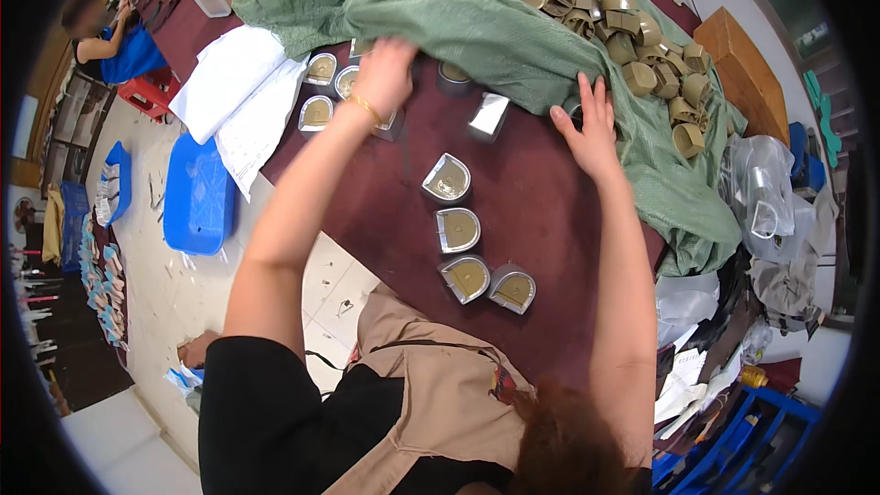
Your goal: Applying adhesive tape and reinforcements to shoe components.
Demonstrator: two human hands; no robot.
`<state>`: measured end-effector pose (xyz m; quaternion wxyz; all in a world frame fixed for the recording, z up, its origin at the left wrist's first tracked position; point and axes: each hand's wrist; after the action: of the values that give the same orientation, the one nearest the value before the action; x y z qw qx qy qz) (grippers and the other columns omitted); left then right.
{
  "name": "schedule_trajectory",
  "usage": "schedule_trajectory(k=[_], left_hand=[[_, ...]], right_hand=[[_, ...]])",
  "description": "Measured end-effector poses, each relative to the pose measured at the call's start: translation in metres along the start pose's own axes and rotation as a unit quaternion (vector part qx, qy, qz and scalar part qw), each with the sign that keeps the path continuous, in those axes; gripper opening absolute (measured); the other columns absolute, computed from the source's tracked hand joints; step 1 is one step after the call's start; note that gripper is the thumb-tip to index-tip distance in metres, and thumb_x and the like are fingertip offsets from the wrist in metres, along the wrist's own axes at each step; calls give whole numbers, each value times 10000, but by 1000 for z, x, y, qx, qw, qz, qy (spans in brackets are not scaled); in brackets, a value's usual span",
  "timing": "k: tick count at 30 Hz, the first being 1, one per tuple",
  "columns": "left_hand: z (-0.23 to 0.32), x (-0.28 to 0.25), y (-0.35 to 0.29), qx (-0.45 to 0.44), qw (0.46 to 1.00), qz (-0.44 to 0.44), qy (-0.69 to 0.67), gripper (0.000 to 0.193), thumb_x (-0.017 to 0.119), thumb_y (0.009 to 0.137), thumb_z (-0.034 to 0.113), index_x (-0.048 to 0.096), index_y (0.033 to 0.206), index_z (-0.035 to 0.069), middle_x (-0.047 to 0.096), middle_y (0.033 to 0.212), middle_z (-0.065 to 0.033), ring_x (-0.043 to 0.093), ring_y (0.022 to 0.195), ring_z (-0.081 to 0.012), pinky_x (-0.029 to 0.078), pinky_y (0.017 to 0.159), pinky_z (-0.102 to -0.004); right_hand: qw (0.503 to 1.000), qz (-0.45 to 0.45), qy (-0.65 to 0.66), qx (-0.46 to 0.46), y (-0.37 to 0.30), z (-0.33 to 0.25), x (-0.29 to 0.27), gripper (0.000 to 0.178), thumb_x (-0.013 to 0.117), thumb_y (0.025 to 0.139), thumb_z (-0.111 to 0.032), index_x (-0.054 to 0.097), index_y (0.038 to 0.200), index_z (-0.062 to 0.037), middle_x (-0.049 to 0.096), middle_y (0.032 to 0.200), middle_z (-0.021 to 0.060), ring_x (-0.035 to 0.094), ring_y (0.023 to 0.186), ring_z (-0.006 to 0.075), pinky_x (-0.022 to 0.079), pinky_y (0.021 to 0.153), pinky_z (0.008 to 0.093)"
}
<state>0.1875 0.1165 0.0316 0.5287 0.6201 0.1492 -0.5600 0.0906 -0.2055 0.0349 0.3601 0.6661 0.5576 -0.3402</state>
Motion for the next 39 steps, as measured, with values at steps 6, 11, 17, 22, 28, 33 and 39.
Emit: schedule_trajectory(k=[6,11,17,22,28,33,39], left_hand=[[5,-13,50,-107,967,-231,9,539,630,821,267,486,1318,116,516,1280,-204,498,1163,-403,435,964,-464],[16,39,35,-174,952,-239,77,696,730,742,280,442,1365,173,402,1398,-180,386,1227,-481,384,1025,-489],[7,39,54,-94,983,-135,-84,597,699,757,219,495,1302,84,461,1325,-229,457,1189,-436,411,1007,-421],[47,27,65,-181,966,-183,-19,710,686,796,350,389,1385,87,411,1400,-175,374,1306,-387,377,984,-586],[108,-8,27,65,991,-108,-41,501,648,790,515,599,977,52,528,1005,-127,530,956,-330,457,786,-437],[147,15,-29,69,956,-236,-162,532,727,758,257,498,1219,121,534,1053,-160,537,978,-352,478,843,-439],[178,0,-70,242,934,-157,-209,766,729,757,170,345,1419,155,532,1192,-164,553,1004,-346,481,879,-420]], right_hand=[[986,115,107,-53,-6,55,7,771,719,800,-315,310,1433,-153,292,1432,209,311,1320,381,272,1094,441],[982,114,152,-24,-23,55,15,812,728,798,-262,258,1442,-113,324,1418,214,347,1307,372,297,1082,436],[976,126,174,-21,-21,60,18,800,721,807,-270,258,1437,-99,324,1426,219,351,1307,371,298,1083,431],[974,135,180,-6,-24,54,18,799,726,797,-273,270,1428,-95,376,1394,226,397,1275,361,320,1063,414],[967,135,209,50,-28,45,12,774,737,786,-276,297,1392,-82,444,1324,231,451,1218,356,351,1027,413],[951,149,260,78,-24,55,14,765,741,793,-283,301,1388,-89,436,1324,202,447,1207,317,358,1016,392],[908,156,376,102,-23,67,19,765,759,782,-289,318,1376,-95,434,1315,168,444,1187,266,371,998,362]])
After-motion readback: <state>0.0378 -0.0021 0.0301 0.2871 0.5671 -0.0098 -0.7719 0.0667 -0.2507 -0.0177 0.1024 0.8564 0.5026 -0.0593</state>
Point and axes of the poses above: each hand's wrist, its own y-axis towards the middle knuckle, its own x-axis out of the palm, z = x × y
